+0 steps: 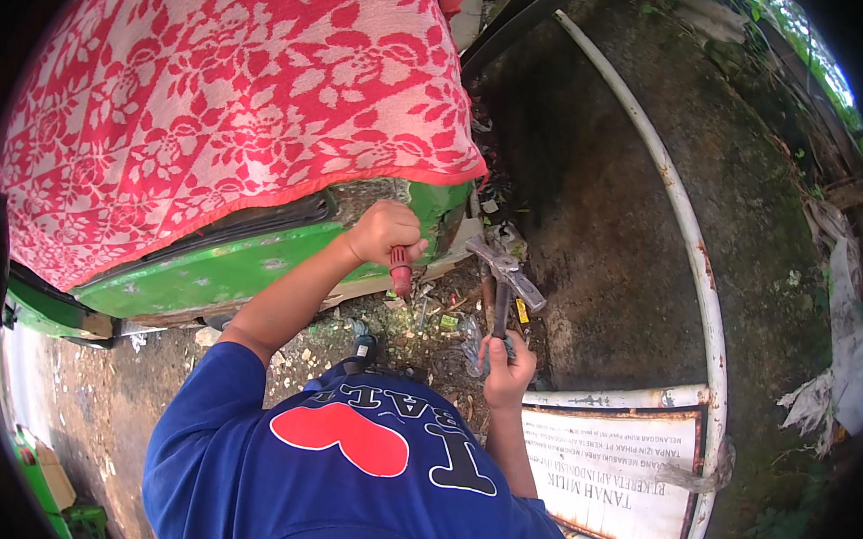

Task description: The person repeatedly strikes a small red object against the edge of a green container using a hammer. The person holds the object with the left hand and swings the hammer with the right hand throughout the clip.

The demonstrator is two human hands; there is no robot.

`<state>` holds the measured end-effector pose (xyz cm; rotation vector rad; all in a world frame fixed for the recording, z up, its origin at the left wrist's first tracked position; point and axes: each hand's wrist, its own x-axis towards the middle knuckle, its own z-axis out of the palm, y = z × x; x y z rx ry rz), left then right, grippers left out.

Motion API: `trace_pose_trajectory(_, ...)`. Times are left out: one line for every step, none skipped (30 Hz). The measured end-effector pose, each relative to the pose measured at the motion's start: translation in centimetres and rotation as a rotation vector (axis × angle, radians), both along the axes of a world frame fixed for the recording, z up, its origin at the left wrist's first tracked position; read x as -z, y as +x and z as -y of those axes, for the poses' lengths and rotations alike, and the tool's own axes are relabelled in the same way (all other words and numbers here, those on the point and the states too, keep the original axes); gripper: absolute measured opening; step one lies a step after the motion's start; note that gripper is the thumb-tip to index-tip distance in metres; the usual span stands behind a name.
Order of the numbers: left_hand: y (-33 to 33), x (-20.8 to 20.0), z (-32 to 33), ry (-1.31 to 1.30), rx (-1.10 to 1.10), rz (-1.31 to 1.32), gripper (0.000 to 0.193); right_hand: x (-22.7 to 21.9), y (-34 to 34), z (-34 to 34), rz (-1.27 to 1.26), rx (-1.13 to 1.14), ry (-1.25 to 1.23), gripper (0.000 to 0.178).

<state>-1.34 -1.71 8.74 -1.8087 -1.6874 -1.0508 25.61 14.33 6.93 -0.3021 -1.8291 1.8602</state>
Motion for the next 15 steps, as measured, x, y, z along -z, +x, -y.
trace_pose_trajectory(-0.14,0.11,-0.06,-0.008,0.003,-0.006,0.030,0.16,0.07,-0.05,0.005,0.000,-0.008,0.030)
trace_pose_trajectory(-0.28,0.30,-0.11,-0.016,0.005,-0.012,0.030,0.24,0.10,-0.09,0.011,-0.001,-0.016,0.029)
trace_pose_trajectory(-0.38,0.41,-0.19,-0.025,0.007,-0.018,0.030,0.19,0.12,-0.10,0.008,0.001,-0.013,0.029)
trace_pose_trajectory(-0.39,0.48,-0.25,-0.029,0.008,-0.019,0.029,0.11,0.16,-0.07,0.007,0.002,-0.010,0.029)
trace_pose_trajectory(-0.38,0.53,-0.30,-0.033,0.009,-0.020,0.029,0.08,0.20,-0.07,0.006,0.003,-0.007,0.029)
trace_pose_trajectory(-0.38,0.59,-0.34,-0.038,0.010,-0.021,0.029,0.14,0.22,-0.10,0.008,0.001,-0.008,0.028)
trace_pose_trajectory(-0.42,0.68,-0.43,-0.041,0.012,-0.023,0.029,0.23,0.26,-0.18,0.009,0.001,-0.007,0.028)
trace_pose_trajectory(-0.47,0.77,-0.51,-0.043,0.013,-0.025,0.029,0.33,0.30,-0.26,0.010,0.002,-0.007,0.028)
trace_pose_trajectory(-0.51,0.88,-0.60,-0.046,0.015,-0.027,0.029,0.45,0.38,-0.32,0.012,0.003,-0.006,0.028)
trace_pose_trajectory(-0.51,0.94,-0.63,-0.037,0.024,-0.034,0.030,0.58,0.44,-0.34,0.013,0.002,-0.007,0.028)
trace_pose_trajectory(-0.48,1.02,-0.70,-0.028,0.034,-0.040,0.032,0.66,0.53,-0.35,0.014,0.000,-0.008,0.027)
trace_pose_trajectory(-0.44,1.04,-0.71,-0.019,0.043,-0.047,0.034,0.70,0.61,-0.34,0.027,-0.002,0.011,0.029)
trace_pose_trajectory(-0.44,1.07,-0.73,-0.023,0.042,-0.050,0.034,0.78,0.66,-0.35,0.040,-0.002,0.029,0.030)
trace_pose_trajectory(-0.40,1.08,-0.74,-0.027,0.042,-0.053,0.034,0.84,0.73,-0.35,0.053,-0.002,0.047,0.032)
trace_pose_trajectory(-0.35,1.07,-0.74,-0.031,0.041,-0.057,0.034,0.88,0.81,-0.33,0.053,-0.001,0.034,0.030)
